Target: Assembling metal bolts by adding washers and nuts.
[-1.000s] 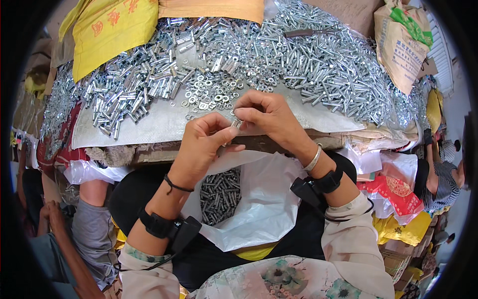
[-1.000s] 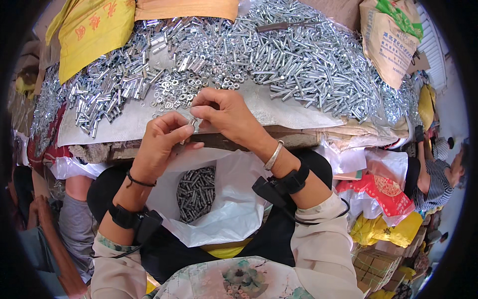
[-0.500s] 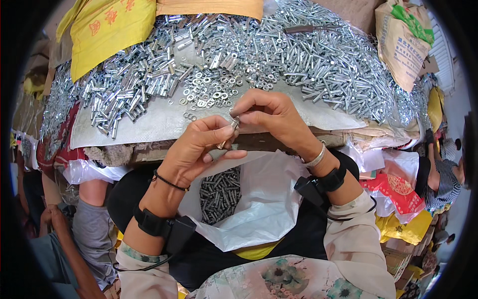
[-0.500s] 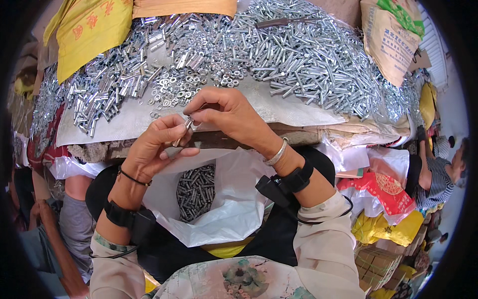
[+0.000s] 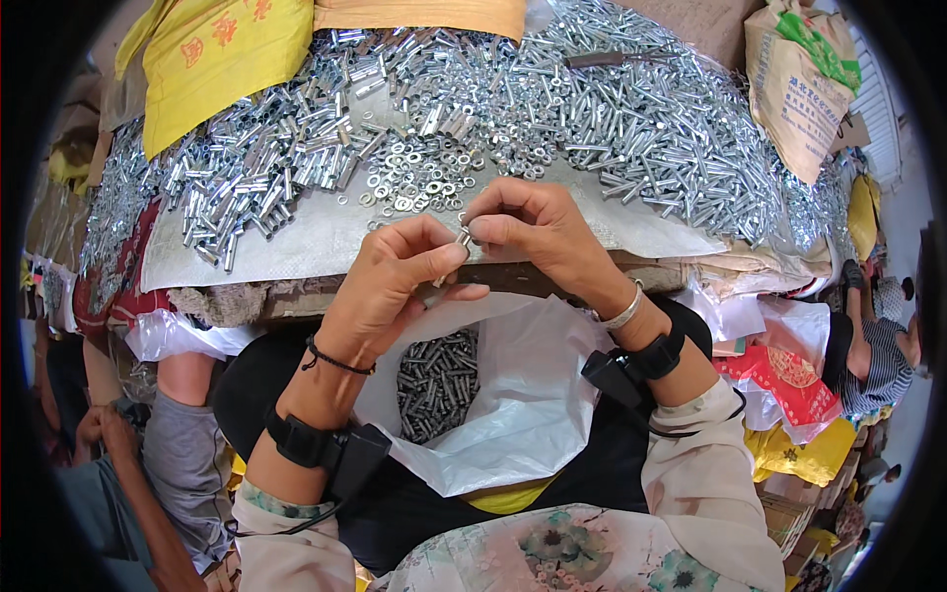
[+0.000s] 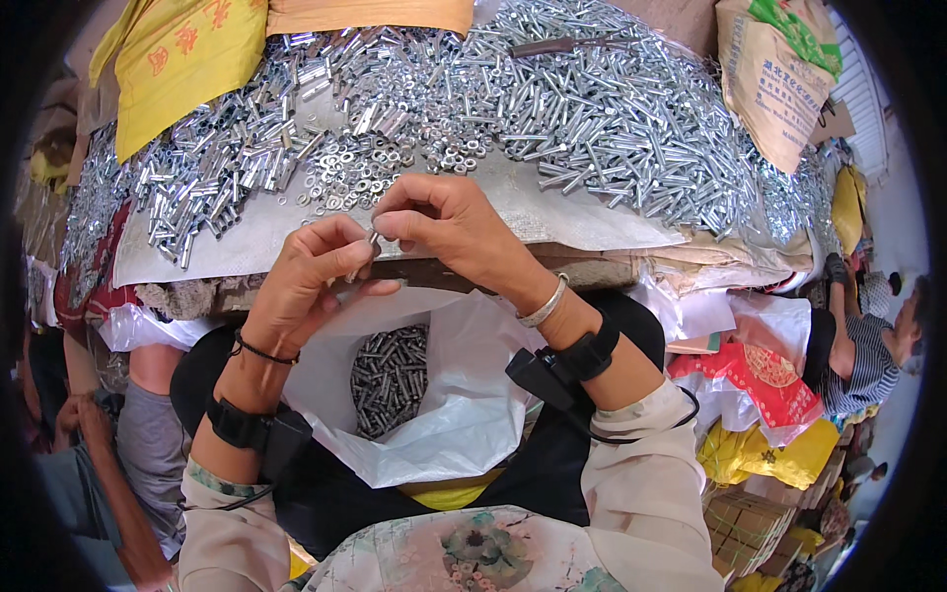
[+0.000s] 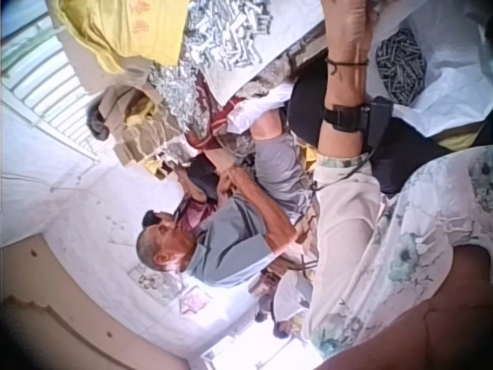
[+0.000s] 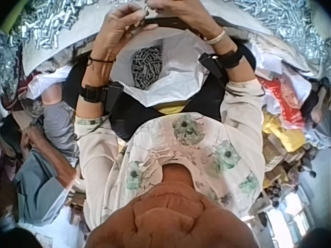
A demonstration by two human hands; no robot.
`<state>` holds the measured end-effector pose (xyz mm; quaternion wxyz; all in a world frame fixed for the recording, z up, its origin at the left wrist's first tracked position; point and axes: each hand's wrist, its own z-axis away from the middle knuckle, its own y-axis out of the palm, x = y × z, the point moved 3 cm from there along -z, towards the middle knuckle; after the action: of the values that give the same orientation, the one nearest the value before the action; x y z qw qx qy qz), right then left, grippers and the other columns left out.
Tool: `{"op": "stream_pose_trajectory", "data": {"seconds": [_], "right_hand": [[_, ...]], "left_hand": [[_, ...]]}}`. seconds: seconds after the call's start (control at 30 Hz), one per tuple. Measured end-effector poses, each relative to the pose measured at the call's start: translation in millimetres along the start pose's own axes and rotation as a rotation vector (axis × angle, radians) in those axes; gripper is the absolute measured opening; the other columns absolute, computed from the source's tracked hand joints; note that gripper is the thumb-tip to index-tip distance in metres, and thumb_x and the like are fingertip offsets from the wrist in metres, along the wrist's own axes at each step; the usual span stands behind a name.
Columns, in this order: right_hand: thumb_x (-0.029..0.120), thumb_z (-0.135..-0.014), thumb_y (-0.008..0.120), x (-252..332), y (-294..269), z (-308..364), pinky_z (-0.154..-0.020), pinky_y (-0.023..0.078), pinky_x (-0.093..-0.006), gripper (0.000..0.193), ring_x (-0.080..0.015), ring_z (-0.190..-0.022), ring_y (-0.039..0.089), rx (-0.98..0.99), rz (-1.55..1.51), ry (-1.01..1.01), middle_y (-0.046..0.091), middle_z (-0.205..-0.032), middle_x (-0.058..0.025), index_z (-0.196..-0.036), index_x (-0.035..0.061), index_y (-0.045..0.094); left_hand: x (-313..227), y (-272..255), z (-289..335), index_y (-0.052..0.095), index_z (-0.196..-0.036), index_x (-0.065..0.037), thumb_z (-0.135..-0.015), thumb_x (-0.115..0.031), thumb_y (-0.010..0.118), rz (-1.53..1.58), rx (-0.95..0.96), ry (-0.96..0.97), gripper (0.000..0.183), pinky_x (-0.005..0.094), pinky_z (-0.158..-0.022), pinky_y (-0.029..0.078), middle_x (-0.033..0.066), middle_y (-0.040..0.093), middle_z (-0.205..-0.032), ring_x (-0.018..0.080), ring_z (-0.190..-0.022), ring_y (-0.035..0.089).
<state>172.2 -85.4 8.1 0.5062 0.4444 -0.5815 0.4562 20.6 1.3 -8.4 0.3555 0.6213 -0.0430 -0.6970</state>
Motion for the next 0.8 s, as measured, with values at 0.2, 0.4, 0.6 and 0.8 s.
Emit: {"op": "stream_pose_trajectory", "data": {"seconds": [0.2,0.4,0.6,0.8], "right_hand": [[0.016,-0.088,0.066,-18.1,5.1,-3.3,-0.053,0.044,-0.0199,0.016,-0.0042,-0.060,0.053,-0.255,-0.116,0.077,0.059,-0.072,0.0028,-0.088,0.0003,0.067],[0.014,-0.088,0.065,-16.4,11.6,-3.8,-0.055,0.045,-0.0204,0.015,-0.0050,-0.061,0.055,-0.281,0.004,-0.045,0.060,-0.072,0.0015,-0.088,-0.0011,0.067],[0.010,-0.088,0.063,-15.2,12.0,-1.7,-0.064,0.049,-0.0217,0.012,-0.0070,-0.069,0.060,-0.271,-0.075,-0.060,0.064,-0.076,-0.0015,-0.091,-0.0018,0.065],[0.009,-0.086,0.065,-10.4,5.8,-4.8,-0.065,0.049,-0.0224,0.013,-0.0076,-0.069,0.058,-0.151,-0.060,-0.099,0.063,-0.076,-0.0018,-0.091,-0.0022,0.064]], "left_hand": [[0.2,-5.2,-2.4,0.058,-0.084,-0.004,-0.088,-0.011,0.065,-0.017,-0.024,-0.054,0.010,0.0313,-0.074,0.061,0.0021,0.055,-0.074,0.0078,-0.067,0.057],[7.7,-5.1,-3.0,0.059,-0.084,-0.004,-0.090,-0.012,0.064,0.031,-0.025,-0.054,0.011,0.0235,-0.067,0.060,0.0015,0.055,-0.074,0.0061,-0.062,0.057],[10.2,-9.6,-5.2,0.058,-0.088,-0.004,-0.090,-0.014,0.063,0.051,-0.069,-0.094,0.012,0.0296,-0.075,0.061,0.0026,0.055,-0.076,0.0054,-0.065,0.055],[6.7,-13.1,-2.8,0.059,-0.088,-0.003,-0.090,-0.013,0.063,0.125,0.025,-0.136,0.012,0.0333,-0.078,0.061,0.0022,0.055,-0.076,0.0051,-0.062,0.053]]}}
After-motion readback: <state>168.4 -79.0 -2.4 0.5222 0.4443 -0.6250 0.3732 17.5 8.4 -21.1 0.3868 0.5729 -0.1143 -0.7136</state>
